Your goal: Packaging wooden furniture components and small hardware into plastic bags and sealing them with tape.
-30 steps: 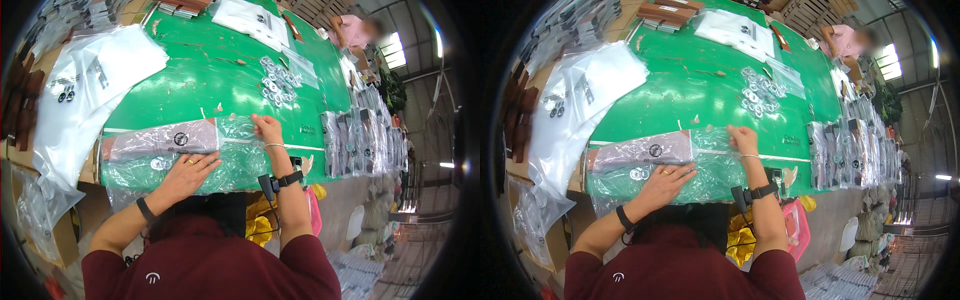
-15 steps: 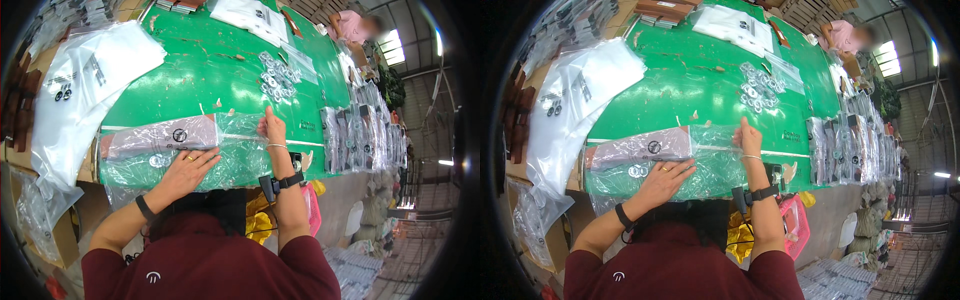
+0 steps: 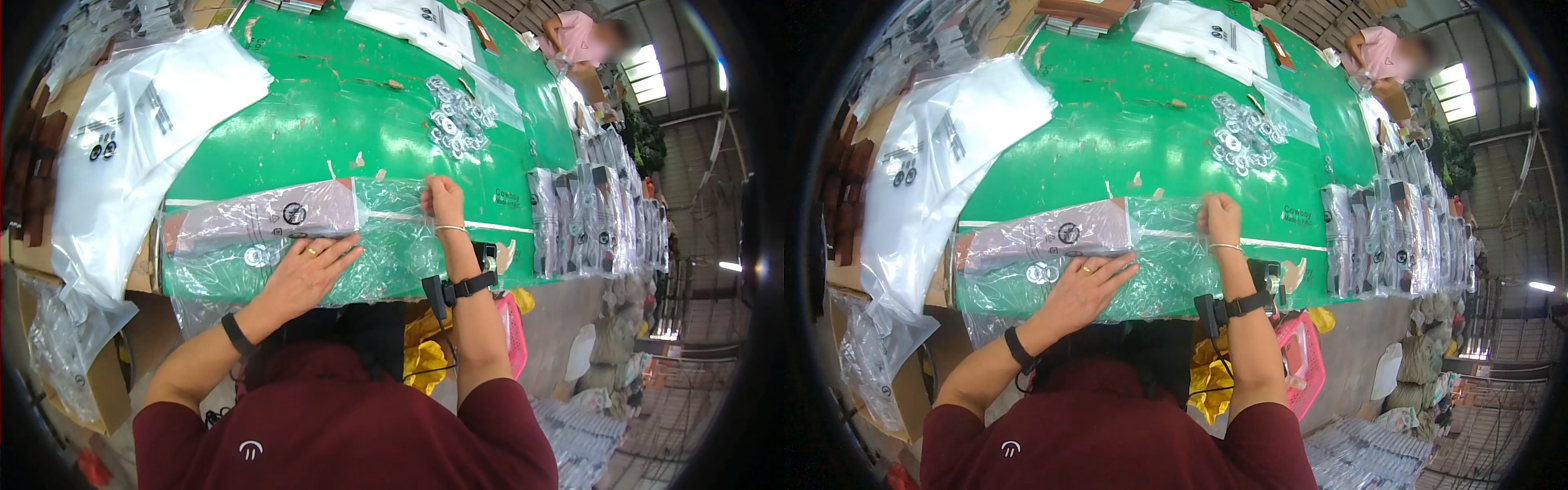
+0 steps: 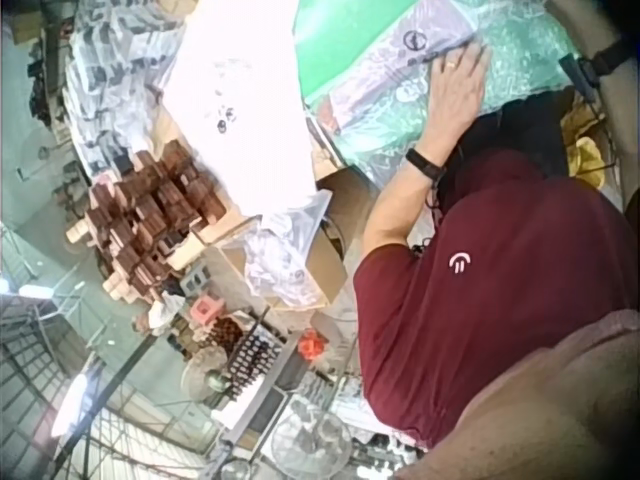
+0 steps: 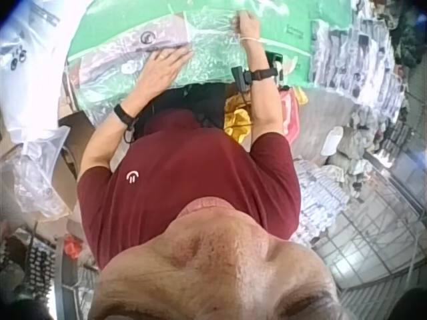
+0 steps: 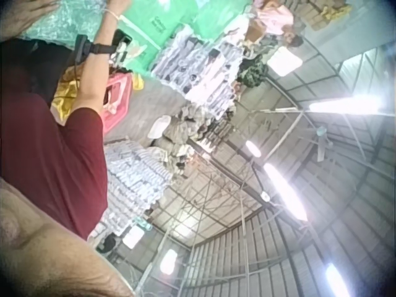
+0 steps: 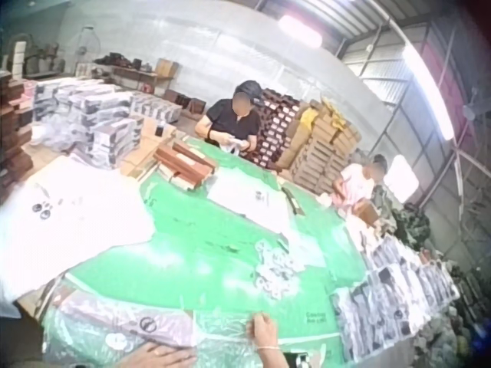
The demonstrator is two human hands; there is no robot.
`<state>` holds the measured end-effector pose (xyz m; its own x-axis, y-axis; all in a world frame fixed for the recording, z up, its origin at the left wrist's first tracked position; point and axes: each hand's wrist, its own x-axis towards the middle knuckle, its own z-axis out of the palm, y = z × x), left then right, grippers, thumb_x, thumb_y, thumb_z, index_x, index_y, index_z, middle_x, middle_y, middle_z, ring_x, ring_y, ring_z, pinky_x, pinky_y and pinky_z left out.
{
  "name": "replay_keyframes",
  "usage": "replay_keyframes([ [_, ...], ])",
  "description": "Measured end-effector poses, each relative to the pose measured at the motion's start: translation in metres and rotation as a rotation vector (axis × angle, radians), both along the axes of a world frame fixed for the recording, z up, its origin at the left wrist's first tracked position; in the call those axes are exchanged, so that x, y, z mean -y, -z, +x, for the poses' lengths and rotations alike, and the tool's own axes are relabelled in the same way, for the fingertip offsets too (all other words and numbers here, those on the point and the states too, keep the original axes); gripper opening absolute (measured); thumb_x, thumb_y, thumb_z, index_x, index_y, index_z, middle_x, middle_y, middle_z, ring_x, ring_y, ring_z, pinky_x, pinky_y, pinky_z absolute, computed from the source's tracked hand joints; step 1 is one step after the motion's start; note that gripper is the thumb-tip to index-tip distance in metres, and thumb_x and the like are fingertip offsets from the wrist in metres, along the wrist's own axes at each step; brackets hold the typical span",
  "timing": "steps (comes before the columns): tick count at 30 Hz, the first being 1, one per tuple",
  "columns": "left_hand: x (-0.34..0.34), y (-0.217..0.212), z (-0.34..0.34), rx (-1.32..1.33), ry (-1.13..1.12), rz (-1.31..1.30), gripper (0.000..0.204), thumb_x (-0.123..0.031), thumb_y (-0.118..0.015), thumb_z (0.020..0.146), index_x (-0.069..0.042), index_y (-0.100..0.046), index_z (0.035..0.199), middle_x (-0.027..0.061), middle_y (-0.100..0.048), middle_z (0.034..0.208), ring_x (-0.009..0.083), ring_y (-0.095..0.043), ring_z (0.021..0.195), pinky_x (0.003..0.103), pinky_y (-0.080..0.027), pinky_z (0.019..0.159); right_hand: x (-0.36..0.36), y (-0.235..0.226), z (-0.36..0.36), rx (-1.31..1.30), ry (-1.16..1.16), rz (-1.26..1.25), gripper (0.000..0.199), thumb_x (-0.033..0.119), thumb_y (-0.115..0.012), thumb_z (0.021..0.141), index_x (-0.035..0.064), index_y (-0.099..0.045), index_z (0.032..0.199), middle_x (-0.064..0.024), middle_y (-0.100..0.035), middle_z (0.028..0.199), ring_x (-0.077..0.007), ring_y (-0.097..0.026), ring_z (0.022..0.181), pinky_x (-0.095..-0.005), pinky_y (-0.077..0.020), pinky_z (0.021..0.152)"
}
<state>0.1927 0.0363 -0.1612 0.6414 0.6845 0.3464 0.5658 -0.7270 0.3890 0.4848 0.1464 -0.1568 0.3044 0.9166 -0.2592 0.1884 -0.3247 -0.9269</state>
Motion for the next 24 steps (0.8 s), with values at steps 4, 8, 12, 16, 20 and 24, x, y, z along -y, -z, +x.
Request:
replay_keyframes([
  [4, -0.001, 0.000, 0.001, 0.014, -0.004, -0.005, 0.051, -0.011, -0.062, 0.087, -0.010, -0.054, 0.138, 0.0006, -0.050, 0.145, 0.0176, -0.053, 0.107, 0.036, -0.042, 0.092, 0.002, -0.012, -0.004, -0.022, 0.088, 0.055, 0.026, 0.025, -0.062, 0.094, 0.0037, -0.063, 0.079, -0.0024, -0.060, 0.064, -0.0105, -0.055, 0.051, -0.0253, -0.0439, 0.047],
  [8, 0.000, 0.001, 0.002, 0.015, 0.001, -0.002, 0.050, -0.011, -0.062, 0.087, -0.010, -0.055, 0.137, 0.0002, -0.050, 0.146, 0.0175, -0.054, 0.107, 0.036, -0.041, 0.092, -0.001, -0.014, -0.002, -0.163, 0.128, 0.048, 0.028, 0.030, -0.065, 0.096, 0.0094, -0.062, 0.077, -0.0001, -0.059, 0.064, -0.0092, -0.054, 0.052, -0.0235, -0.0432, 0.048],
  [12, 0.000, 0.002, 0.000, 0.014, -0.003, -0.017, 0.049, -0.011, -0.062, 0.087, -0.010, -0.055, 0.136, 0.0004, -0.050, 0.146, 0.0179, -0.054, 0.107, 0.036, -0.041, 0.092, 0.000, -0.016, -0.009, -0.239, 0.172, 0.094, 0.029, 0.030, -0.064, 0.095, 0.0075, -0.064, 0.078, 0.0007, -0.058, 0.068, -0.0085, -0.054, 0.059, -0.0251, -0.0454, 0.054],
  [16, -0.001, 0.000, 0.002, 0.014, -0.001, 0.003, 0.050, -0.011, -0.061, 0.087, -0.010, -0.055, 0.136, 0.0007, -0.050, 0.146, 0.0183, -0.053, 0.107, 0.036, -0.041, 0.092, -0.002, -0.016, 0.009, -0.317, 0.342, 0.205, 0.023, 0.029, -0.064, 0.096, 0.0068, -0.066, 0.088, 0.0000, -0.063, 0.075, -0.0087, -0.056, 0.065, -0.0249, -0.0462, 0.059],
  [20, 0.001, 0.001, 0.001, 0.020, 0.007, -0.016, 0.051, -0.011, -0.061, 0.087, -0.010, -0.055, 0.137, 0.0008, -0.050, 0.146, 0.0185, -0.053, 0.108, 0.036, -0.041, 0.092, 0.004, -0.030, 0.029, -0.037, 0.133, 0.238, 0.030, 0.017, -0.067, 0.093, 0.0034, -0.064, 0.119, -0.0079, -0.071, 0.102, -0.0114, -0.063, 0.081, -0.0257, -0.0495, 0.072],
  [24, -0.001, 0.001, 0.000, -0.008, -0.005, -0.001, 0.052, -0.011, -0.061, 0.086, -0.010, -0.054, 0.138, 0.0008, -0.049, 0.147, 0.0187, -0.053, 0.109, 0.035, -0.041, 0.092, 0.003, -0.016, 0.040, 0.390, -0.318, 0.311, 0.037, 0.012, -0.069, 0.090, 0.0036, -0.061, 0.125, -0.0083, -0.071, 0.105, -0.0117, -0.063, 0.084, -0.0260, -0.0500, 0.074],
])
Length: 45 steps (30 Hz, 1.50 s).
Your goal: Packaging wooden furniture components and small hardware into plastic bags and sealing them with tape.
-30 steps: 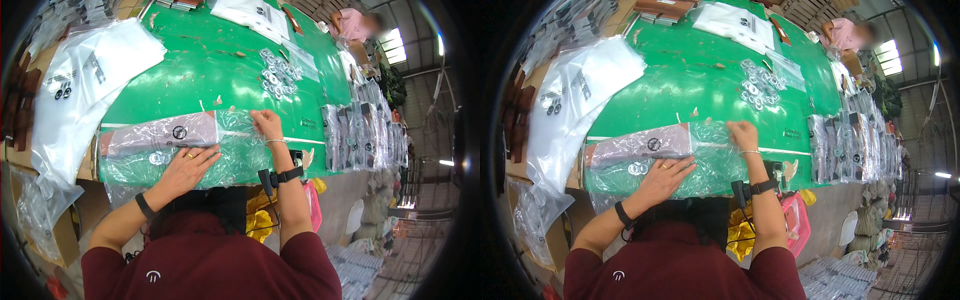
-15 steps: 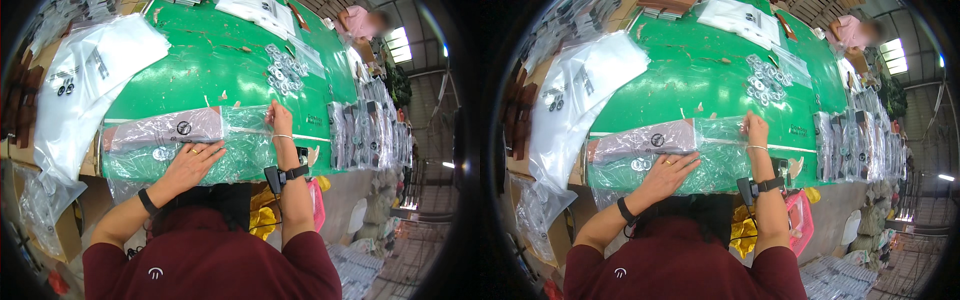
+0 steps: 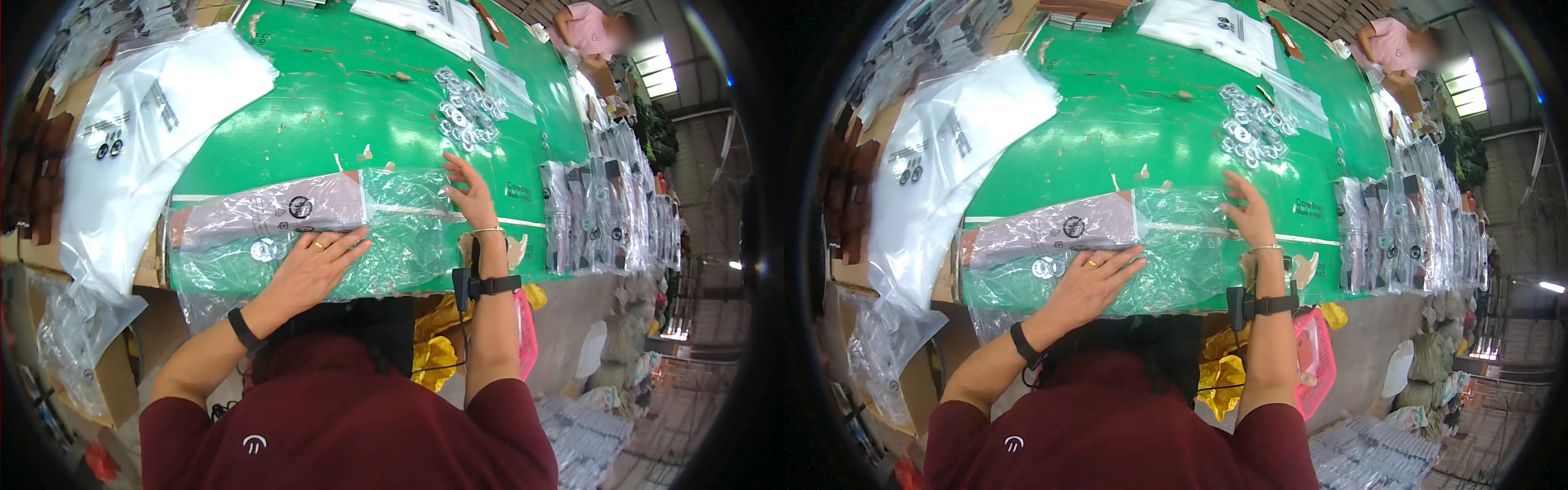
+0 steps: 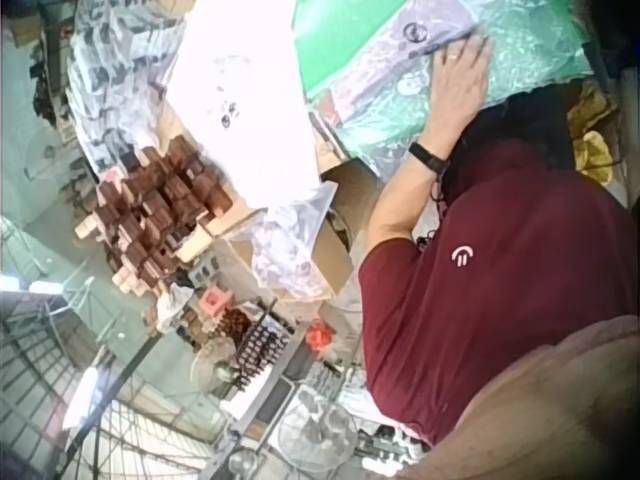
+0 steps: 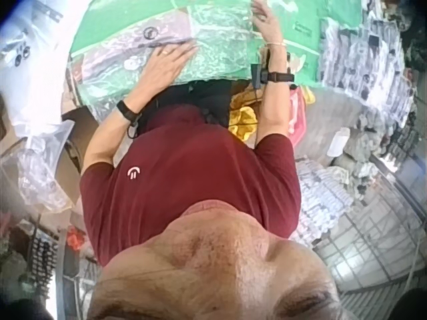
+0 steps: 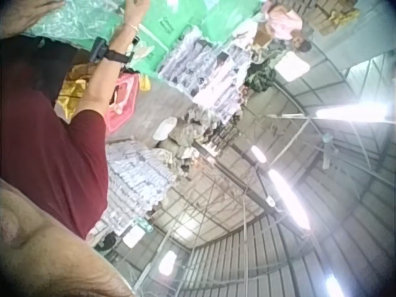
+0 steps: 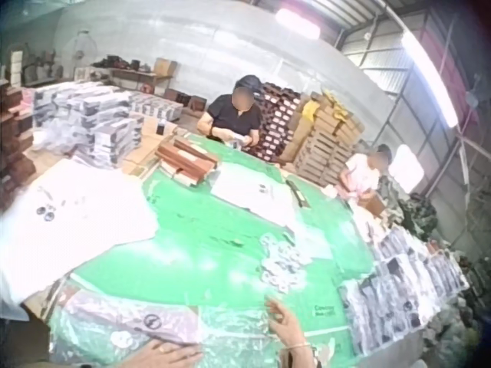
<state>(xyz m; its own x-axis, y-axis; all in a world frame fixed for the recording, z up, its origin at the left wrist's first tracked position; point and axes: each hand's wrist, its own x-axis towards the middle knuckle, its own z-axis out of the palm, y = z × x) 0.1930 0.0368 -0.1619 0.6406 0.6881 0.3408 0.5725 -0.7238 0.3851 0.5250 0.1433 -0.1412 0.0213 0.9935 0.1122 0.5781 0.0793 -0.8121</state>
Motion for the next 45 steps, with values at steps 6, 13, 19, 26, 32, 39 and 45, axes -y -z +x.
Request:
replay_keyframes([
  [6, -0.003, -0.002, 0.008, -0.025, 0.009, 0.017, 0.052, -0.011, -0.062, 0.086, -0.011, -0.054, 0.137, 0.0009, -0.049, 0.147, 0.0186, -0.053, 0.110, 0.036, -0.042, 0.090, -0.022, 0.024, 0.013, -0.358, 0.080, -0.150, 0.027, 0.015, -0.070, 0.091, 0.0038, -0.068, 0.115, -0.0024, -0.071, 0.089, -0.0108, -0.063, 0.075, -0.0252, -0.0500, 0.072],
  [13, 0.000, 0.005, 0.009, 0.028, -0.010, 0.041, 0.054, -0.012, -0.062, 0.084, -0.013, -0.055, 0.138, -0.0004, -0.050, 0.147, 0.0180, -0.054, 0.109, 0.034, -0.041, 0.091, 0.010, -0.042, -0.037, 0.096, 0.058, 0.194, 0.048, 0.019, -0.064, 0.097, -0.0010, -0.052, 0.139, -0.0161, -0.060, 0.135, -0.0276, -0.057, 0.125, -0.0383, -0.0431, 0.106],
  [19, 0.007, 0.012, 0.001, 0.052, -0.042, 0.028, 0.051, -0.014, -0.061, 0.085, -0.013, -0.057, 0.136, -0.0006, -0.051, 0.145, 0.0178, -0.054, 0.111, 0.034, -0.041, 0.093, 0.068, -0.009, -0.142, 0.180, -0.327, 0.275, 0.051, 0.000, -0.046, 0.096, -0.0005, -0.042, 0.147, -0.0209, -0.046, 0.149, -0.0358, -0.045, 0.137, -0.0393, -0.0359, 0.113],
  [26, 0.004, 0.011, 0.005, -0.028, -0.001, 0.021, 0.042, -0.019, -0.059, 0.092, -0.013, -0.058, 0.133, 0.0012, -0.053, 0.141, 0.0203, -0.053, 0.116, 0.037, -0.042, 0.095, 0.069, 0.037, -0.138, 0.286, -0.264, 0.350, 0.055, -0.003, -0.054, 0.083, -0.0008, -0.049, 0.138, -0.0214, -0.052, 0.141, -0.0382, -0.048, 0.132, -0.0443, -0.0395, 0.111],
  [32, -0.018, -0.045, 0.013, 0.327, 0.005, -0.330, 0.023, -0.017, -0.059, 0.094, -0.009, -0.069, 0.114, 0.0074, -0.068, 0.118, 0.0281, -0.061, 0.111, 0.044, -0.041, 0.099, 0.056, 0.053, -0.140, 0.270, -0.161, 0.513, 0.046, 0.004, -0.052, 0.086, 0.0018, -0.053, 0.132, -0.0189, -0.056, 0.135, -0.0359, -0.051, 0.127, -0.0432, -0.0406, 0.108],
  [39, -0.078, -0.027, 0.012, 0.007, 0.030, 0.192, 0.027, -0.016, -0.060, 0.092, -0.007, -0.063, 0.118, 0.0125, -0.063, 0.123, 0.0327, -0.055, 0.120, 0.047, -0.039, 0.103, 0.055, 0.063, -0.164, 0.475, -0.136, 0.376, 0.036, 0.006, -0.053, 0.086, -0.0003, -0.058, 0.121, -0.0178, -0.053, 0.136, -0.0323, -0.049, 0.128, -0.0432, -0.0349, 0.114],
  [45, -0.078, -0.032, 0.022, -0.051, 0.084, 0.112, 0.029, -0.016, -0.058, 0.092, -0.007, -0.061, 0.119, 0.0139, -0.063, 0.114, 0.0333, -0.055, 0.116, 0.047, -0.038, 0.103, 0.069, 0.053, -0.150, 0.731, -0.096, 0.324, 0.037, 0.011, -0.059, 0.083, 0.0085, -0.062, 0.121, -0.0072, -0.055, 0.138, -0.0247, -0.046, 0.134, -0.0506, -0.0308, 0.114],
])
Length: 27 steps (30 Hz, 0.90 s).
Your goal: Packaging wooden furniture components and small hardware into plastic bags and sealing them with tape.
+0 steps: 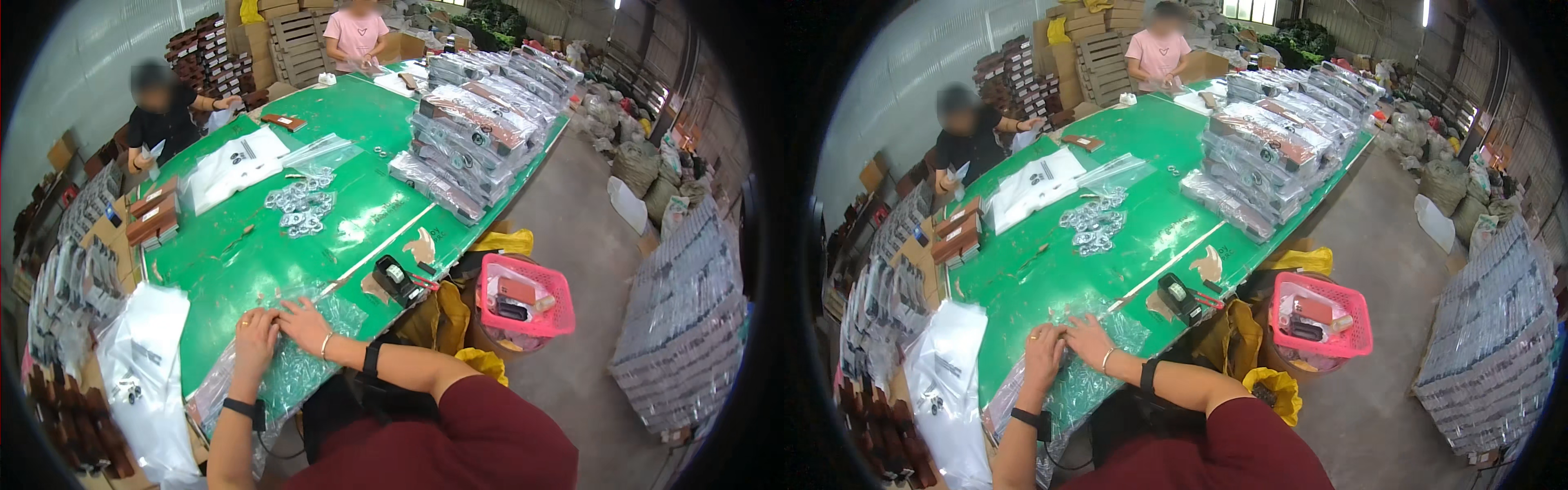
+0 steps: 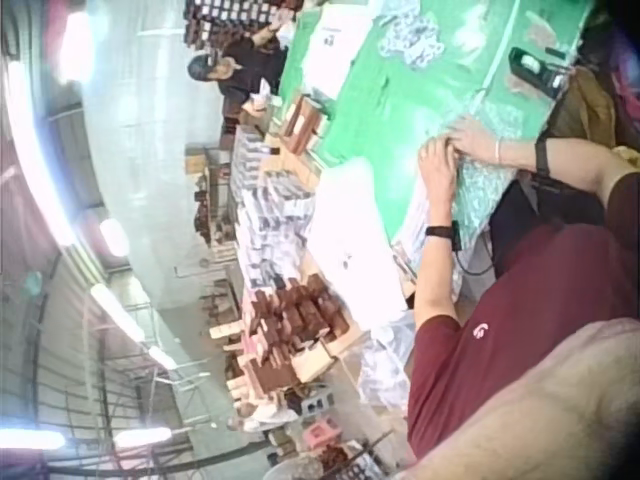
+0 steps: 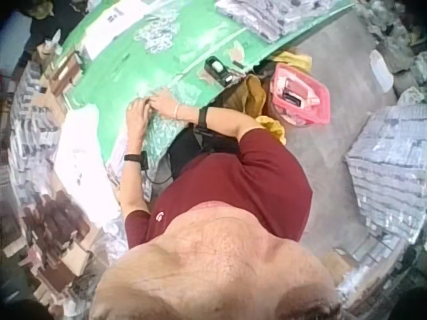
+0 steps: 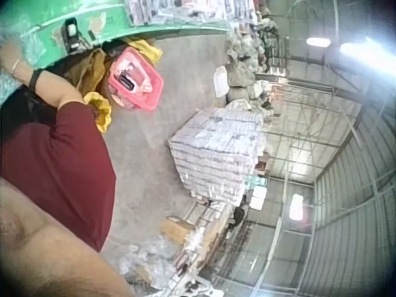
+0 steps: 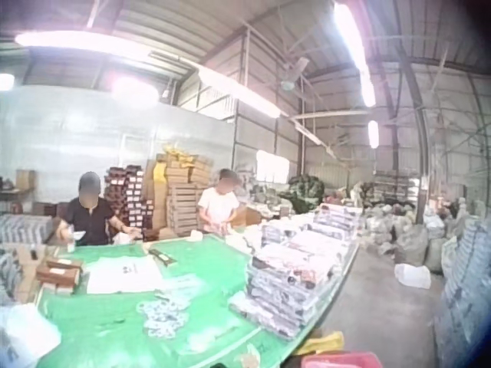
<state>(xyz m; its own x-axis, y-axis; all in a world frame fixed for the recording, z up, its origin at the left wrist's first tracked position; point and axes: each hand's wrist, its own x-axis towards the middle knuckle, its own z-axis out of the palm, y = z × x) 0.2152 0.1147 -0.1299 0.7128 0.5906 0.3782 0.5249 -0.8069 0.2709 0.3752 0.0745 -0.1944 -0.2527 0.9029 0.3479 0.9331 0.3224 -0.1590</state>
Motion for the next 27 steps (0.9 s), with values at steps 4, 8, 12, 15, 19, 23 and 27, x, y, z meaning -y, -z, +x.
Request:
replay_keyframes([
  [4, 0.004, -0.004, 0.000, 0.021, -0.023, -0.010, 0.025, -0.014, -0.055, 0.092, -0.006, -0.063, 0.115, 0.0148, -0.062, 0.113, 0.0335, -0.053, 0.116, 0.045, -0.040, 0.100, -0.010, 0.004, 0.013, -0.031, 0.057, 0.029, 0.035, 0.020, -0.064, 0.085, 0.0142, -0.066, 0.119, -0.0022, -0.059, 0.129, -0.0252, -0.050, 0.126, -0.0549, -0.0310, 0.110],
  [8, -0.019, 0.014, -0.007, -0.065, -0.022, 0.028, 0.018, -0.020, -0.054, 0.094, -0.009, -0.065, 0.103, 0.0087, -0.063, 0.110, 0.0294, -0.053, 0.118, 0.045, -0.039, 0.101, -0.027, -0.001, 0.033, -0.171, 0.188, 0.058, 0.059, 0.032, -0.077, 0.074, 0.0171, -0.060, 0.129, -0.0072, -0.060, 0.132, -0.0285, -0.051, 0.125, -0.0529, -0.0339, 0.106],
  [12, -0.027, 0.002, 0.010, -0.145, 0.002, 0.057, 0.020, -0.024, -0.052, 0.095, -0.011, -0.066, 0.097, 0.0055, -0.064, 0.105, 0.0268, -0.053, 0.115, 0.044, -0.041, 0.097, -0.035, -0.007, 0.076, -0.313, 0.435, 0.103, 0.097, 0.054, -0.085, 0.064, -0.0008, -0.050, 0.137, -0.0176, -0.063, 0.124, -0.0373, -0.057, 0.116, -0.0518, -0.0432, 0.095],
  [15, -0.032, -0.012, 0.006, -0.205, 0.014, -0.039, 0.020, -0.026, -0.053, 0.095, -0.013, -0.068, 0.099, 0.0034, -0.064, 0.104, 0.0255, -0.053, 0.114, 0.044, -0.041, 0.095, -0.040, -0.038, 0.075, -0.317, 0.465, -0.085, 0.104, 0.060, -0.086, 0.060, -0.0027, -0.051, 0.135, -0.0154, -0.067, 0.116, -0.0356, -0.061, 0.109, -0.0503, -0.0452, 0.090],
  [19, -0.029, -0.004, -0.006, -0.181, 0.058, -0.096, 0.020, -0.027, -0.055, 0.093, -0.015, -0.069, 0.103, -0.0003, -0.064, 0.103, 0.0236, -0.053, 0.114, 0.041, -0.041, 0.093, -0.043, -0.055, 0.062, -0.421, 0.435, -0.323, 0.079, 0.055, -0.084, 0.065, 0.0040, -0.061, 0.121, -0.0108, -0.071, 0.099, -0.0322, -0.065, 0.098, -0.0497, -0.0453, 0.088],
  [23, -0.025, -0.001, -0.004, -0.131, 0.046, -0.103, 0.022, -0.028, -0.057, 0.093, -0.016, -0.068, 0.107, 0.0009, -0.064, 0.104, 0.0241, -0.053, 0.114, 0.041, -0.041, 0.093, -0.055, -0.028, 0.086, -0.715, 0.317, -0.418, 0.047, 0.043, -0.080, 0.076, 0.0060, -0.069, 0.103, -0.0087, -0.072, 0.089, -0.0283, -0.068, 0.085, -0.0412, -0.0501, 0.081],
  [27, -0.023, -0.001, -0.001, -0.081, 0.026, -0.180, 0.026, -0.028, -0.059, 0.091, -0.015, -0.066, 0.113, 0.0035, -0.064, 0.108, 0.0259, -0.053, 0.117, 0.042, -0.040, 0.096, -0.056, -0.019, 0.103, -0.989, 0.195, -0.414, 0.040, 0.034, -0.079, 0.079, 0.0041, -0.070, 0.103, -0.0111, -0.073, 0.089, -0.0211, -0.069, 0.082, -0.0340, -0.0529, 0.073],
])
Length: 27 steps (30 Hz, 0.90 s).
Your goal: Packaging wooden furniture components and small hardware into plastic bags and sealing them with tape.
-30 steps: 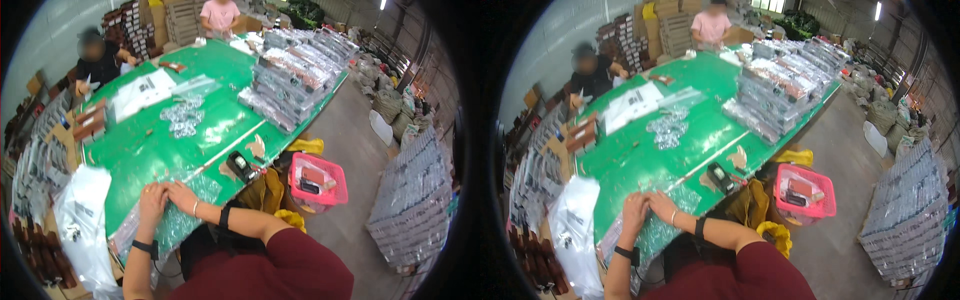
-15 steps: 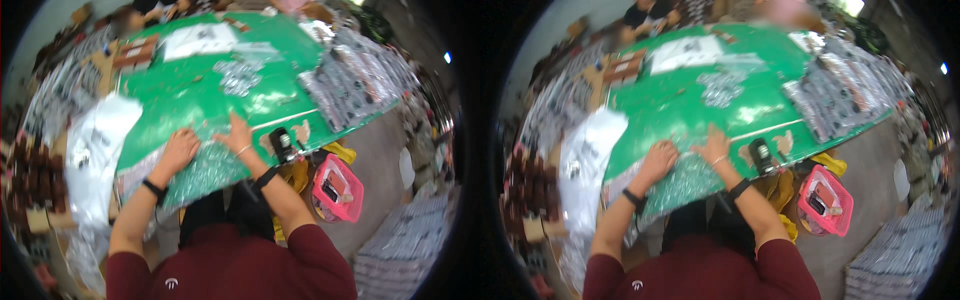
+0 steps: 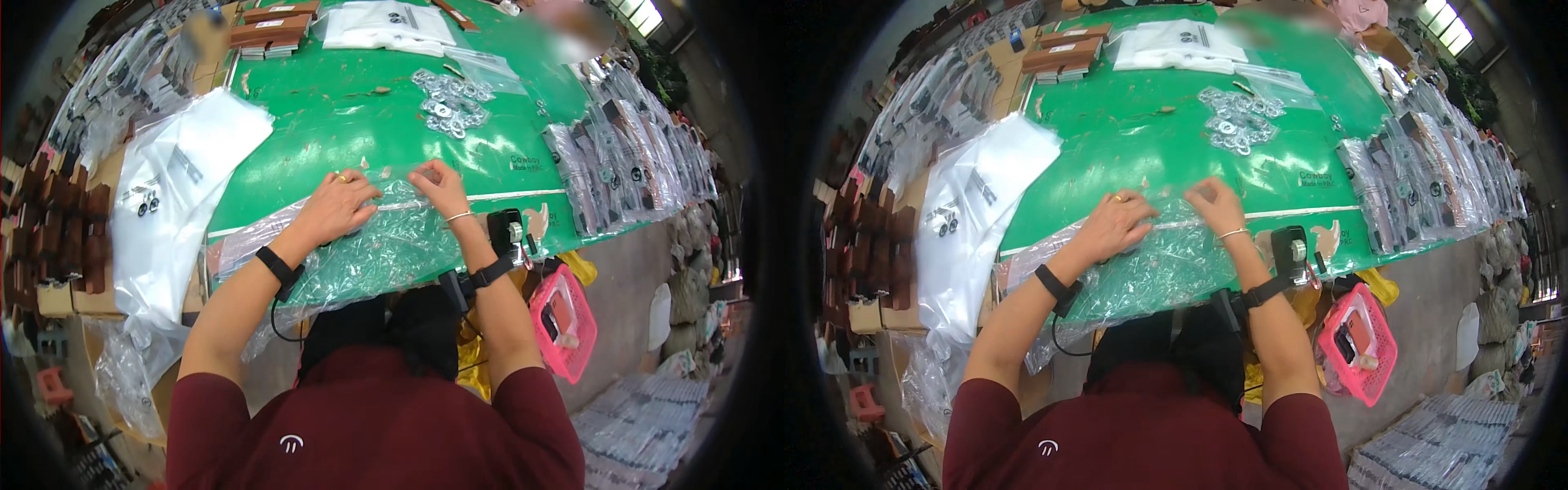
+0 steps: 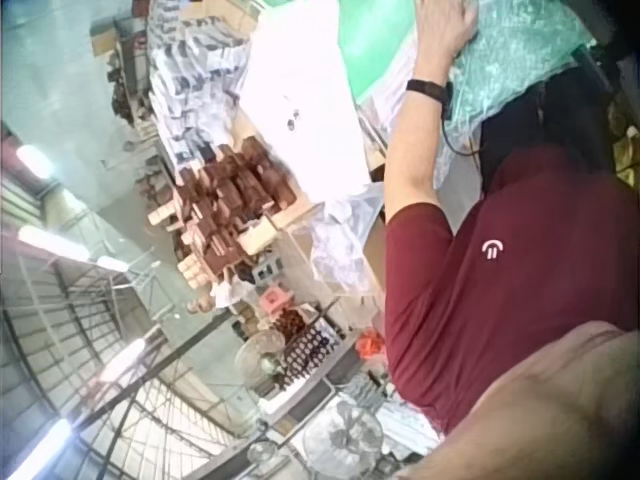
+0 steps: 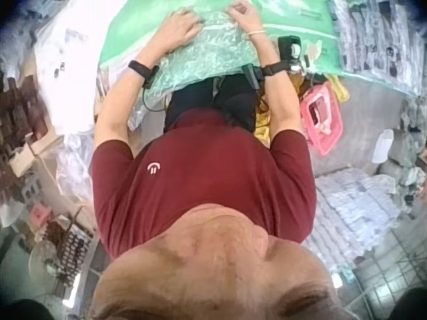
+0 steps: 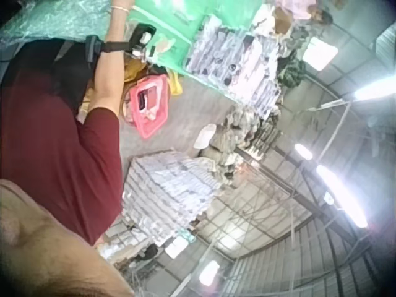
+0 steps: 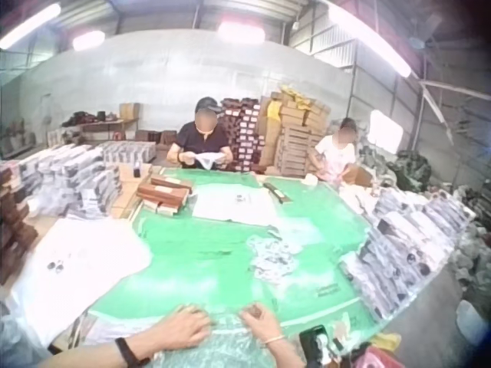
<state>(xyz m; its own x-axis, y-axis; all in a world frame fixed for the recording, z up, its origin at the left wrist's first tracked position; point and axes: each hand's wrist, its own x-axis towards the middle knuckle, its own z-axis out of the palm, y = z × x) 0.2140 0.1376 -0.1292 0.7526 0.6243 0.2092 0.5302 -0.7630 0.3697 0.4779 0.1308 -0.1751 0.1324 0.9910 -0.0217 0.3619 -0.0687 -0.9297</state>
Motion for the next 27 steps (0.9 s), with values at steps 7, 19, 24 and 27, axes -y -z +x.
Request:
replay_keyframes([
  [7, -0.002, -0.001, -0.003, 0.093, -0.026, 0.004, 0.029, -0.029, -0.060, 0.090, -0.013, -0.065, 0.115, 0.0062, -0.064, 0.113, 0.0265, -0.053, 0.119, 0.042, -0.039, 0.098, -0.002, -0.002, -0.006, 0.106, -0.022, -0.084, 0.036, 0.027, -0.081, 0.079, 0.0003, -0.070, 0.101, -0.0098, -0.072, 0.083, -0.0178, -0.068, 0.076, -0.0326, -0.0532, 0.069],
  [19, -0.007, 0.001, -0.006, 0.345, -0.006, -0.136, 0.029, -0.021, -0.061, 0.091, -0.011, -0.055, 0.118, 0.0045, -0.065, 0.110, 0.0276, -0.054, 0.118, 0.043, -0.040, 0.097, 0.018, -0.055, -0.033, -0.161, -0.166, -0.026, 0.014, 0.010, -0.073, 0.086, -0.0008, -0.066, 0.092, -0.0012, -0.066, 0.078, -0.0074, -0.060, 0.066, -0.0233, -0.0487, 0.057],
  [24, -0.011, -0.006, -0.011, 0.543, -0.092, -0.381, 0.032, -0.018, -0.054, 0.094, -0.008, -0.053, 0.125, 0.0105, -0.061, 0.116, 0.0320, -0.052, 0.120, 0.044, -0.041, 0.100, 0.022, -0.073, -0.048, -0.192, -0.185, -0.012, 0.012, 0.010, -0.070, 0.090, 0.0000, -0.064, 0.091, 0.0004, -0.065, 0.078, -0.0053, -0.059, 0.068, -0.0230, -0.0497, 0.058],
  [27, -0.012, -0.008, -0.012, 0.619, -0.122, -0.368, 0.036, -0.021, -0.048, 0.097, -0.007, -0.051, 0.131, 0.0143, -0.058, 0.123, 0.0330, -0.051, 0.122, 0.044, -0.039, 0.104, 0.030, -0.081, -0.065, -0.191, -0.211, -0.004, 0.010, 0.009, -0.070, 0.090, 0.0011, -0.064, 0.091, 0.0013, -0.064, 0.077, -0.0051, -0.059, 0.068, -0.0230, -0.0487, 0.057],
])
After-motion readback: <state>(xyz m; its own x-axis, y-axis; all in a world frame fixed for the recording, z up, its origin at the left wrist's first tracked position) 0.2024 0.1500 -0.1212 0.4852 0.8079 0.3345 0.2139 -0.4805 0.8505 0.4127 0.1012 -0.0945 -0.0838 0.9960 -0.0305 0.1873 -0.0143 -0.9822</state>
